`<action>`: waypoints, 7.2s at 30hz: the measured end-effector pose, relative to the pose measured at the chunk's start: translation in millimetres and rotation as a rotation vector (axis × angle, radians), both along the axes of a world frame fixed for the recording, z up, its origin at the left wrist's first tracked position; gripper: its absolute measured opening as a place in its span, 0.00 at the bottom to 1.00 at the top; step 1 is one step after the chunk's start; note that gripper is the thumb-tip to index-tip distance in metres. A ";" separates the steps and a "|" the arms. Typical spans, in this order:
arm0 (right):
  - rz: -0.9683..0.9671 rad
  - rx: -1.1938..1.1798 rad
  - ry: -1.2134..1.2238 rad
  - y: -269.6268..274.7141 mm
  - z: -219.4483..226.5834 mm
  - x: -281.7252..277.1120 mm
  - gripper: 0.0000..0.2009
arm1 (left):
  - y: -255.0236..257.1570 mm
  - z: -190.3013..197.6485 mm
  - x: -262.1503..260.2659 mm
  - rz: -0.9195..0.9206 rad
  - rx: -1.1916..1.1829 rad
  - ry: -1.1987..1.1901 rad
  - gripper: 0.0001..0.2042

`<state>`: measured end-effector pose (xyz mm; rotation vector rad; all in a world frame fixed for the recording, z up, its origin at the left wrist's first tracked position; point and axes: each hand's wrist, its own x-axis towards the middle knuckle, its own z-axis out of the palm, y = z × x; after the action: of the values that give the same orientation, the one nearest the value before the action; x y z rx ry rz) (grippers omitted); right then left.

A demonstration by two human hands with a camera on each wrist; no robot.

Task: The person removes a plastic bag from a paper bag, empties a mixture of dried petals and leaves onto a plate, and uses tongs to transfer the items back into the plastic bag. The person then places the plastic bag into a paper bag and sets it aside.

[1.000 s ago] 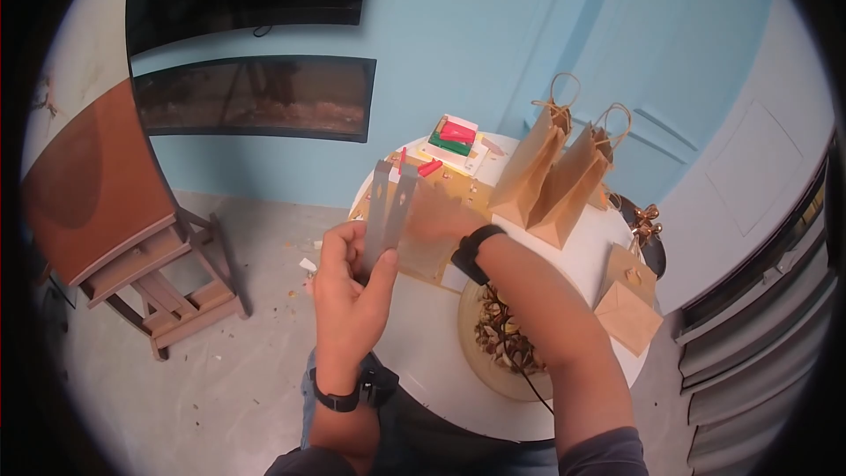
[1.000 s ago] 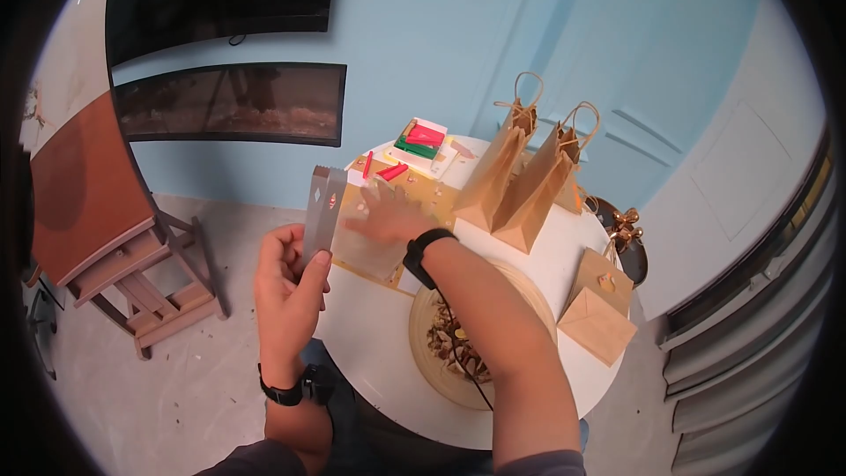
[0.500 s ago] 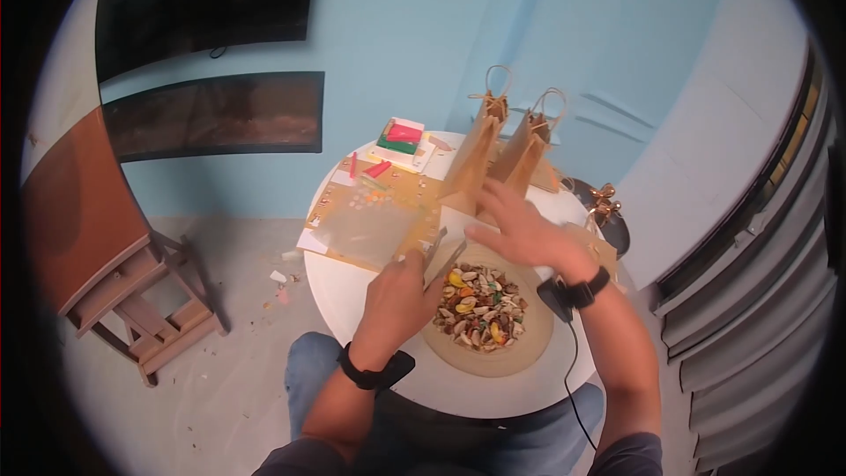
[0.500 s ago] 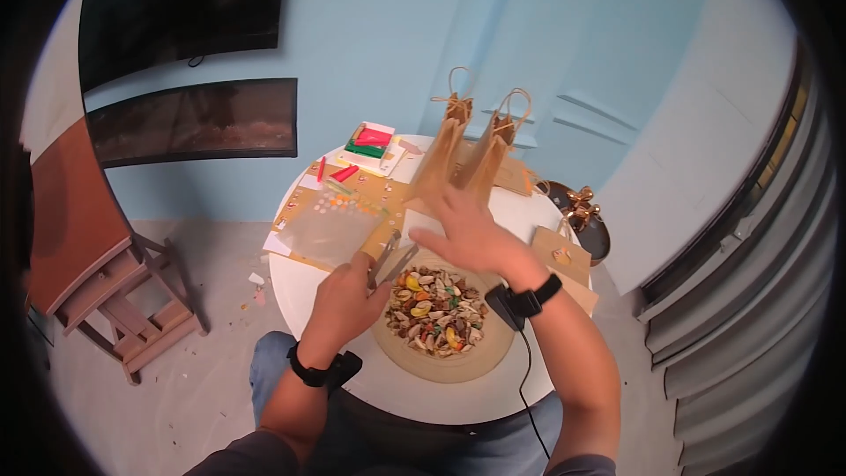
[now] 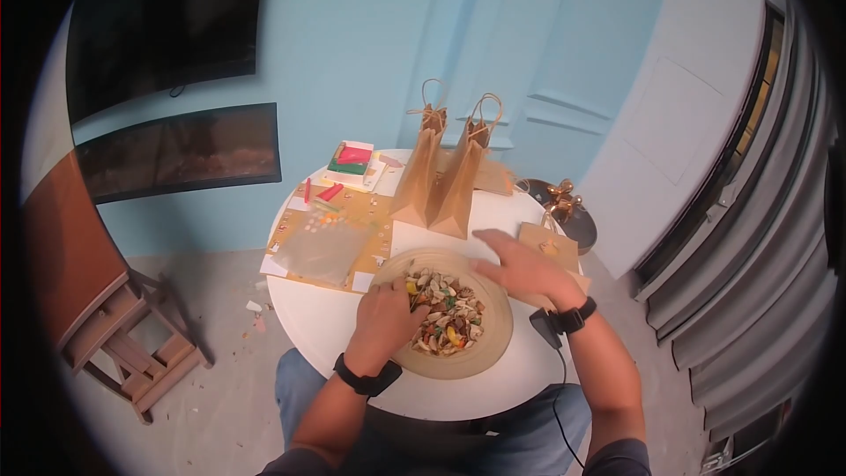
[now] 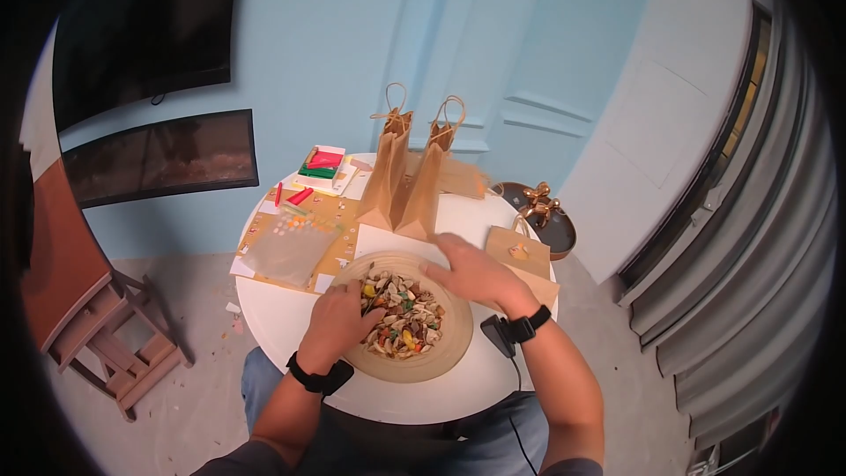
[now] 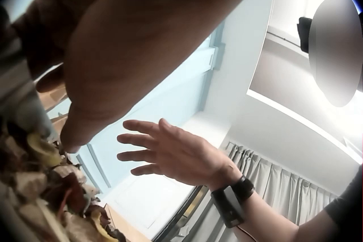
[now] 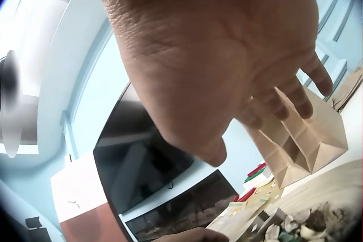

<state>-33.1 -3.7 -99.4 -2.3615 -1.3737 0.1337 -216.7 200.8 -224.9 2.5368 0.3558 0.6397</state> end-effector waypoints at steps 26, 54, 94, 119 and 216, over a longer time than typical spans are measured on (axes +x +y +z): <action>-0.462 0.707 -0.464 -49.1 96.9 20.9 0.19 | -32.2 84.1 -62.5 -0.337 -0.097 -0.430 0.27; -0.660 0.714 -0.518 -223.0 -91.0 -205.1 0.05 | -217.1 218.3 85.8 -1.084 0.564 0.532 0.22; -0.678 0.398 -0.250 -206.4 -228.8 -173.3 0.40 | -65.0 308.7 -30.0 -0.752 -0.381 -0.489 0.14; -0.752 0.819 -0.282 -164.3 -164.5 -177.2 0.22 | -15.0 271.1 -36.8 -0.743 -0.467 -0.417 0.11; 0.237 0.594 -0.369 -154.8 -3.2 -133.7 0.15 | -103.5 161.0 -40.5 -0.887 -0.421 0.450 0.07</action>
<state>-166.8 -158.5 -102.6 -1.7747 -1.5800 -0.5914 -257.2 97.3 -63.9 2.0924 -0.4432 -0.3163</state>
